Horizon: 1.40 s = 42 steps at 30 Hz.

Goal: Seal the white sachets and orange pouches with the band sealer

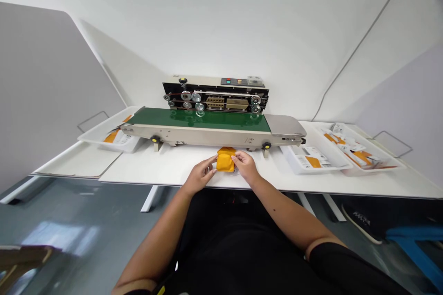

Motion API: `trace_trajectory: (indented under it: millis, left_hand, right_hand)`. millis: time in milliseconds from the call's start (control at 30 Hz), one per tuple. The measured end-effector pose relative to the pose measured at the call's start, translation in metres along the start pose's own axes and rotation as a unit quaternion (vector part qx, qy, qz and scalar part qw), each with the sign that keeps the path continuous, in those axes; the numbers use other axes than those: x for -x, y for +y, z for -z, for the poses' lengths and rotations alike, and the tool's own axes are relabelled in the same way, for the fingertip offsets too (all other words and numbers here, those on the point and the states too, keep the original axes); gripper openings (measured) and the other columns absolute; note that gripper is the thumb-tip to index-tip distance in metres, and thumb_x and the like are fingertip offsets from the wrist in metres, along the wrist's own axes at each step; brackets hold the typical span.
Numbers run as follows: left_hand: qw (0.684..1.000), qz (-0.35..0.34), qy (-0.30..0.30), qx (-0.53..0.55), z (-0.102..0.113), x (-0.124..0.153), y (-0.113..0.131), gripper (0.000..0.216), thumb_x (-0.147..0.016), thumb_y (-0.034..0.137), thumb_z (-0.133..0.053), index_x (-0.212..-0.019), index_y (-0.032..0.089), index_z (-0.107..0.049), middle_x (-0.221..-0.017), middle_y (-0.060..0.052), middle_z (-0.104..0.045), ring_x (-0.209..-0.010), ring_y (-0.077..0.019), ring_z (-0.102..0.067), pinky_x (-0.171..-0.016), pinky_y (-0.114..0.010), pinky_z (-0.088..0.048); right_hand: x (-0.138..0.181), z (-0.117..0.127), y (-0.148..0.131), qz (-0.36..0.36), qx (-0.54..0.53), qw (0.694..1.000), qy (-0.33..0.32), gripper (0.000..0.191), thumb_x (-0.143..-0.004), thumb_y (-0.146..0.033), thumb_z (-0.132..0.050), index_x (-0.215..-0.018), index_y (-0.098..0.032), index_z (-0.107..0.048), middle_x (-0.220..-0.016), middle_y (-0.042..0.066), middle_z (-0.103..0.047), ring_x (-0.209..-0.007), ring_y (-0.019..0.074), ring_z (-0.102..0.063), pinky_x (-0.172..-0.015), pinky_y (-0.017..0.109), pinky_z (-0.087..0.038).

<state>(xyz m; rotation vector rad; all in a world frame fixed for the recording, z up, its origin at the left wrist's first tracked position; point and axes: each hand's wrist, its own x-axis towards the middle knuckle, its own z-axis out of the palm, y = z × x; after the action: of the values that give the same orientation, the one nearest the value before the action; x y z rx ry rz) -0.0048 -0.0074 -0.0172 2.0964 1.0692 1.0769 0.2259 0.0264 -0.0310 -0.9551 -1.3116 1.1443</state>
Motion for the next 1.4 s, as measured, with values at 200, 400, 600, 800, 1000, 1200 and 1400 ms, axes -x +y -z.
trace_trajectory:
  millis: [200, 400, 600, 800, 1000, 1200, 1400]
  left_hand:
    - [1.0, 0.006, 0.013, 0.021, 0.0, 0.0, -0.001, 0.051, -0.098, 0.036, -0.056, -0.147, 0.019, -0.053, -0.124, -0.012, -0.071, -0.08, -0.0177, -0.059, -0.075, -0.031, -0.05]
    - [0.981, 0.079, 0.054, 0.167, -0.007, -0.001, -0.014, 0.047, -0.088, 0.033, -0.072, -0.13, 0.021, -0.054, -0.089, -0.003, -0.073, -0.077, -0.0172, -0.067, -0.074, -0.03, -0.052]
    - [0.972, 0.08, 0.084, 0.206, -0.011, -0.002, -0.019, 0.047, -0.088, 0.042, -0.071, -0.122, 0.024, -0.044, -0.075, 0.004, -0.065, -0.063, -0.0153, -0.067, -0.062, -0.027, -0.053]
    - [0.973, 0.045, 0.087, 0.209, -0.009, 0.0, -0.014, 0.05, -0.094, 0.039, -0.067, -0.133, 0.024, -0.041, -0.098, -0.004, -0.07, -0.078, -0.0162, -0.068, -0.074, -0.032, -0.056]
    - [0.982, 0.035, 0.084, 0.168, -0.006, 0.001, -0.013, 0.044, -0.097, 0.036, -0.063, -0.134, 0.023, -0.045, -0.108, -0.008, -0.068, -0.081, -0.0167, -0.065, -0.077, -0.033, -0.055]
    - [0.989, 0.041, 0.08, 0.12, -0.004, 0.0, -0.011, 0.036, -0.098, 0.034, -0.06, -0.13, 0.022, -0.049, -0.107, -0.008, -0.068, -0.087, -0.0183, -0.064, -0.079, -0.032, -0.052]
    - [0.991, 0.04, 0.078, 0.102, -0.003, 0.001, -0.013, 0.033, -0.098, 0.034, -0.059, -0.128, 0.023, -0.051, -0.108, -0.008, -0.069, -0.087, -0.0187, -0.064, -0.079, -0.032, -0.051]
  right_hand:
    - [0.0, 0.0, 0.0, -0.008, 0.011, 1.0, -0.014, 0.037, -0.08, -0.058, -0.07, -0.084, -0.022, -0.063, -0.071, 0.001, -0.066, -0.059, 0.0162, -0.06, -0.056, 0.028, -0.052]
    - [-0.001, -0.002, 0.004, 0.0, 0.007, 0.999, -0.039, 0.036, -0.082, -0.056, -0.069, -0.09, -0.021, -0.066, -0.078, 0.002, -0.07, -0.07, 0.0183, -0.066, -0.064, 0.03, -0.055]
    - [0.006, -0.006, -0.006, 0.009, 0.094, 0.985, -0.145, 0.027, -0.083, -0.043, -0.072, -0.097, -0.019, -0.072, -0.084, 0.004, -0.074, -0.074, 0.0194, -0.069, -0.068, 0.031, -0.054]
    - [-0.023, 0.021, -0.054, 0.004, 0.062, 0.994, -0.088, 0.034, -0.087, -0.05, -0.066, -0.1, -0.019, -0.065, -0.069, -0.001, -0.07, -0.05, 0.0133, -0.063, -0.048, 0.024, -0.049]
    - [-0.092, 0.099, -0.131, 0.084, -0.001, 0.986, 0.143, 0.018, -0.087, -0.035, -0.066, -0.096, -0.021, -0.06, -0.059, -0.007, -0.059, -0.038, 0.0062, -0.05, -0.037, 0.016, -0.036]
    - [-0.132, 0.136, -0.138, -0.049, -0.015, 0.982, 0.181, 0.019, -0.074, -0.01, -0.063, -0.069, -0.02, -0.048, -0.05, -0.004, -0.052, -0.037, 0.0065, -0.043, -0.035, 0.017, -0.029]
    - [-0.158, 0.127, -0.131, -0.102, 0.021, 0.986, 0.132, 0.022, -0.075, -0.008, -0.064, -0.065, -0.019, -0.047, -0.049, -0.003, -0.05, -0.037, 0.005, -0.039, -0.036, 0.017, -0.026]
